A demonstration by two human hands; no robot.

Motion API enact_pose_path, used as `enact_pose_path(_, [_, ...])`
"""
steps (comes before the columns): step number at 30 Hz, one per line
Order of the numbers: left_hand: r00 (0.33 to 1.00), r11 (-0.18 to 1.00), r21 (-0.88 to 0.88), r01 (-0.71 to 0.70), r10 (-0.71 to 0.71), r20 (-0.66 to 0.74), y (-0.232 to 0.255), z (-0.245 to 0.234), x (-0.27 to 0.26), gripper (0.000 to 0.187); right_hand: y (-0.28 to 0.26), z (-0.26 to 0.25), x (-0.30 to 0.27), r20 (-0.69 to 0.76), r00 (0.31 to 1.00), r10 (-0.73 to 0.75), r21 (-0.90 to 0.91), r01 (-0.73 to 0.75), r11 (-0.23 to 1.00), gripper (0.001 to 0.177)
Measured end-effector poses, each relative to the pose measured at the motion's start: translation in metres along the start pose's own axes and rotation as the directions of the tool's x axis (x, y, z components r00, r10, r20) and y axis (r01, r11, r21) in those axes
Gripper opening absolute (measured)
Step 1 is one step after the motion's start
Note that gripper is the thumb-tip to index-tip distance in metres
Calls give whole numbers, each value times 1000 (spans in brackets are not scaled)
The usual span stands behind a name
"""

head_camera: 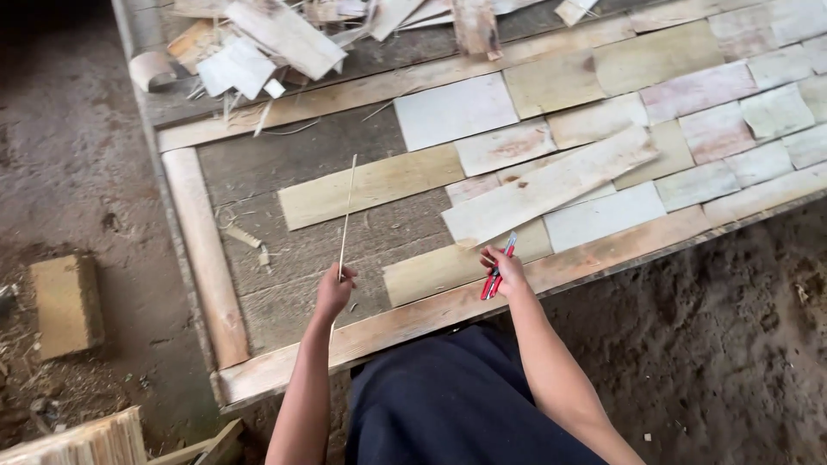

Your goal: The person uses a red utility knife to cut and trim thin wooden planks on a workbench. They repeatedly pick up planks, score them, and snap off sections, placing the cut pieces into a pile.

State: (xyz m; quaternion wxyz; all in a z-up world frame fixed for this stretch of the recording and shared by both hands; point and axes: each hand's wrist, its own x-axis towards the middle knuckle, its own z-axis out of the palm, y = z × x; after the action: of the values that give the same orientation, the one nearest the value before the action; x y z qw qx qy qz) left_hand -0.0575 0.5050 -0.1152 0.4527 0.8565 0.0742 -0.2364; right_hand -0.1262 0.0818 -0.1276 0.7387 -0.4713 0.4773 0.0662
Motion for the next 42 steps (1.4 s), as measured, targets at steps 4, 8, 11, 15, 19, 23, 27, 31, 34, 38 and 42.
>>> enact_pose_path(4, [996,999,-25,21,-19,89,45,51,17,21,-32,-52,3,-62,998,-10,20,11,1000,13])
enact_pose_path(8, [985,995,83,62,-74,157,96,98,32,19,-76,-90,22,-69,996,-60,14,61,998,15])
enact_pose_path(11, [984,986,147,76,-98,151,113,138,47,31,-114,-116,29,-86,993,-81,-16,80,997,14])
enact_pose_path(15, [981,960,225,166,-185,61,123,176,71,37,-162,-141,51,-105,986,-126,-96,116,989,14])
enact_pose_path(19, [975,966,146,213,-219,31,169,195,51,32,-191,-157,78,-160,973,-168,-174,139,975,25])
enact_pose_path(23, [969,964,104,244,-248,22,187,204,50,36,-194,-171,113,-187,972,-142,-156,114,981,34])
enact_pose_path(27, [962,957,112,267,-272,25,183,215,58,37,-188,-178,148,-193,975,-113,-191,76,979,37])
enact_pose_path(31, [958,955,85,286,-288,16,182,217,63,39,-199,-165,134,-166,979,-115,-210,79,975,34])
enact_pose_path(34, [953,952,66,300,-302,14,181,221,58,38,-196,-168,138,-160,982,-103,-207,69,976,28])
enact_pose_path(38, [955,952,85,295,-296,0,180,227,63,42,-194,-170,150,-182,980,-85,-159,56,986,27])
enact_pose_path(42, [975,969,119,217,-221,24,197,216,54,44,-180,-176,171,-173,980,-103,-43,96,994,14])
